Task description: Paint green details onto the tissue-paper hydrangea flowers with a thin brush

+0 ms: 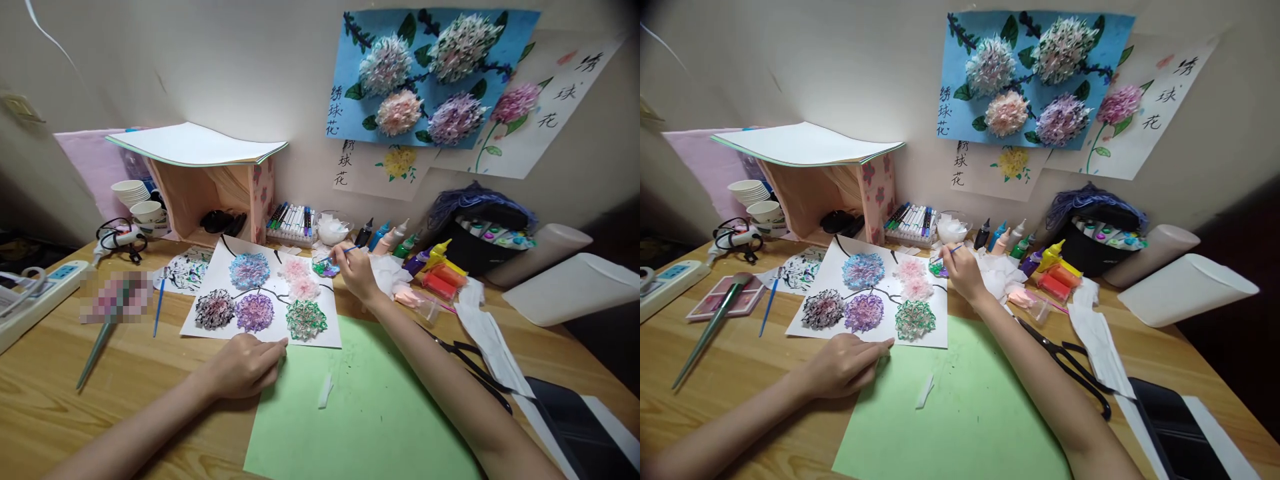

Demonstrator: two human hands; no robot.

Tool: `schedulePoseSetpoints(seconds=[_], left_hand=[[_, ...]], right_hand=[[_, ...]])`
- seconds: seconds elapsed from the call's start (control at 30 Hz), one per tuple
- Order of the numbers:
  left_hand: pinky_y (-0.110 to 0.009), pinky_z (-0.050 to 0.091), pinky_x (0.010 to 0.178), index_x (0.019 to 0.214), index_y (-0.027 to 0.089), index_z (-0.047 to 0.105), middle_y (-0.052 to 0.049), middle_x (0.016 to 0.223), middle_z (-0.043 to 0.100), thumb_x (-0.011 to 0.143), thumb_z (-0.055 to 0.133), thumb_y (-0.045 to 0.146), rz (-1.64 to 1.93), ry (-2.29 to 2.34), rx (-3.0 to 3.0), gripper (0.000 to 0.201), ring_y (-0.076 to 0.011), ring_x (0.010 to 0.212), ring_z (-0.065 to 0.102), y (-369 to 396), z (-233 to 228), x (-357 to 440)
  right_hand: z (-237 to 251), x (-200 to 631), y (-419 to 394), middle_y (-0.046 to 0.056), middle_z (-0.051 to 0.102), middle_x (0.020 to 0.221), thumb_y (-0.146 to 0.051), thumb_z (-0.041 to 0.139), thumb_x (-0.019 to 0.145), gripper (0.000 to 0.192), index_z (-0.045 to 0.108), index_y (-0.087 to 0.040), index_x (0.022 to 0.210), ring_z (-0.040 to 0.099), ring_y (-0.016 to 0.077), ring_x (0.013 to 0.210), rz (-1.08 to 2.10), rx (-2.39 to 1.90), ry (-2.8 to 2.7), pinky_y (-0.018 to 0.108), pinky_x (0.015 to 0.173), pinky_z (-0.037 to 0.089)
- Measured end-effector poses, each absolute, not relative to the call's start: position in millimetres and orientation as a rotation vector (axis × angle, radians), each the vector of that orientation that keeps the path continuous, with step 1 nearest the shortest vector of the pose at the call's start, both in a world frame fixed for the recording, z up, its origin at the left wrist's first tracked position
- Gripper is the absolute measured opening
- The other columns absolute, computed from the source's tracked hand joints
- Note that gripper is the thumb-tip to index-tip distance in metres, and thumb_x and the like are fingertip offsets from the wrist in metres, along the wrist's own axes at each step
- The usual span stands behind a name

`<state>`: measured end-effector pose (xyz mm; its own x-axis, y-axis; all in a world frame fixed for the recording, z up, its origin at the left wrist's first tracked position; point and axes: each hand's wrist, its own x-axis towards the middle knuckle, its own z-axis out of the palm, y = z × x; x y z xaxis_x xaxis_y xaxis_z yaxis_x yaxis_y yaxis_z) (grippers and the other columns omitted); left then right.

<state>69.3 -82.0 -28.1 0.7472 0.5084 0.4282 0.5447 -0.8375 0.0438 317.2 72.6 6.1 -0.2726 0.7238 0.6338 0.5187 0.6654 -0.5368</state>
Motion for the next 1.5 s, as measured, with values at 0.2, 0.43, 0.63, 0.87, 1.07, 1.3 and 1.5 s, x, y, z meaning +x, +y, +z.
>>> schedulePoseSetpoints(seconds=[0.2,0.43,0.63,0.87,1.07,1.3,1.5], left_hand=[[-0.030,0.036,0.040,0.112,0.011,0.050,-0.001,0.070,0.067,0.085,0.039,0.010,-0.658,-0.847,-2.826,0.030,-0.0168,0.045,0.056,-81,-27,69],[-0.030,0.037,0.041,0.115,0.010,0.050,-0.001,0.071,0.068,0.085,0.039,0.009,-0.656,-0.845,-2.842,0.031,-0.0165,0.048,0.059,-79,-28,68],[-0.028,0.037,0.041,0.111,0.011,0.052,-0.002,0.072,0.069,0.086,0.040,0.010,-0.664,-0.837,-2.841,0.028,-0.0157,0.048,0.059,-79,-28,68],[-0.028,0.039,0.040,0.113,0.011,0.051,-0.003,0.072,0.069,0.085,0.040,0.010,-0.673,-0.836,-2.831,0.030,-0.0158,0.046,0.059,-80,-23,70],[-0.028,0.038,0.041,0.110,0.012,0.051,-0.003,0.075,0.071,0.086,0.039,0.011,-0.654,-0.833,-2.831,0.027,-0.0153,0.046,0.059,-81,-23,69],[-0.027,0.040,0.042,0.107,0.013,0.053,-0.003,0.073,0.070,0.087,0.039,0.011,-0.633,-0.841,-2.832,0.025,-0.0156,0.049,0.061,-80,-26,68],[-0.027,0.040,0.042,0.111,0.010,0.052,-0.004,0.072,0.069,0.087,0.039,0.011,-0.648,-0.841,-2.833,0.028,-0.0161,0.048,0.060,-80,-27,68]], right_hand=[[-2,320,77,0.003,0.055,0.063,-0.044,0.030,0.096,0.039,0.050,-0.022,0.071,0.054,0.0196,0.068,0.315,-0.999,-2.035,0.032,0.070,0.040],[2,327,84,0.002,0.056,0.063,-0.041,0.030,0.097,0.039,0.051,-0.021,0.071,0.056,0.0168,0.064,0.389,-1.049,-1.965,0.030,0.067,0.040],[0,326,82,0.001,0.055,0.062,-0.043,0.031,0.097,0.040,0.052,-0.021,0.070,0.056,0.0163,0.062,0.417,-1.061,-1.970,0.029,0.066,0.040],[-2,324,78,0.002,0.055,0.062,-0.045,0.030,0.096,0.041,0.050,-0.022,0.069,0.055,0.0188,0.066,0.331,-1.026,-2.030,0.032,0.070,0.040],[-5,323,78,0.003,0.056,0.063,-0.047,0.028,0.096,0.041,0.050,-0.022,0.072,0.055,0.0194,0.067,0.317,-1.026,-2.018,0.032,0.071,0.040],[-6,324,79,0.002,0.057,0.063,-0.049,0.026,0.096,0.044,0.051,-0.022,0.072,0.056,0.0178,0.064,0.334,-1.051,-2.004,0.031,0.068,0.040],[1,327,80,0.001,0.057,0.061,-0.047,0.027,0.097,0.043,0.052,-0.021,0.073,0.056,0.0163,0.061,0.375,-1.039,-1.937,0.030,0.065,0.041]])
